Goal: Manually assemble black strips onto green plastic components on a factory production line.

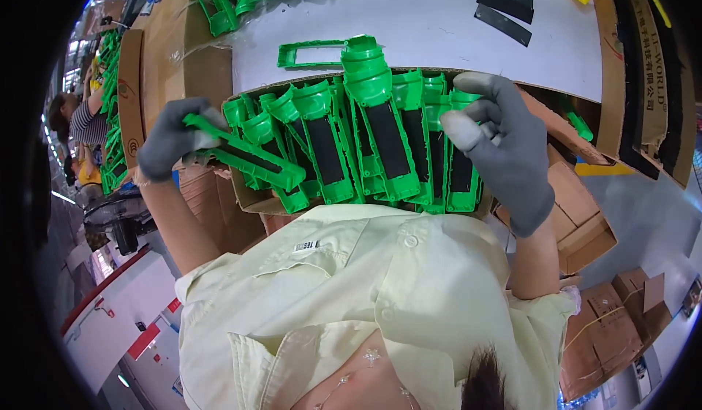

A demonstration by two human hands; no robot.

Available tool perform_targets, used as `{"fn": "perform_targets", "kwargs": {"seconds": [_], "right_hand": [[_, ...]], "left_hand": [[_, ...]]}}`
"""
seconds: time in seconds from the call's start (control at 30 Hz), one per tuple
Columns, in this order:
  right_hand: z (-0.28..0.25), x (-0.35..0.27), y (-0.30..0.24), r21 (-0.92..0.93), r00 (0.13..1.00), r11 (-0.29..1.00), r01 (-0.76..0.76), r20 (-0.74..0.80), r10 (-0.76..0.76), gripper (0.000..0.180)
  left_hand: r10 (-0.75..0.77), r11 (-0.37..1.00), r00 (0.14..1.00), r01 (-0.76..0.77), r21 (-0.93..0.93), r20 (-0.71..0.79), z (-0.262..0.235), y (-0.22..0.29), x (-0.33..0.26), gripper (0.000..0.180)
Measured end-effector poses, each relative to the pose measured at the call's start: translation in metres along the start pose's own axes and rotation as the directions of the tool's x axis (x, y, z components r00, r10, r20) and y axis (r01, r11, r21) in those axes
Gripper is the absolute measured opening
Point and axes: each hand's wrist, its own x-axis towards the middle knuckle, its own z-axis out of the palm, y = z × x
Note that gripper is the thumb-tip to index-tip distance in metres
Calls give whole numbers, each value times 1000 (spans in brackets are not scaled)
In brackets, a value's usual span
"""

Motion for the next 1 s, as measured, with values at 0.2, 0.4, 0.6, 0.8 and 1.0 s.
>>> {"fn": "perform_targets", "kwargs": {"seconds": [0.2,0.4,0.6,0.8,1.0], "right_hand": [[-29,21,20,-206,992,978,-28,-126,2,28],[-86,84,56,-634,925,765,114,-213,-314,21],[-64,137,61,-860,954,490,140,-14,-298,30],[-64,161,48,-869,997,491,64,29,-78,33],[-67,137,41,-575,969,787,224,46,-242,29]], "left_hand": [[195,787,981,-152,598,-7,17,11,60,42],[653,403,754,-427,810,73,30,58,140,56],[536,163,770,-496,853,345,84,54,202,56],[806,155,563,-494,856,179,48,53,186,42],[653,730,607,-344,591,-453,4,64,113,28]]}}
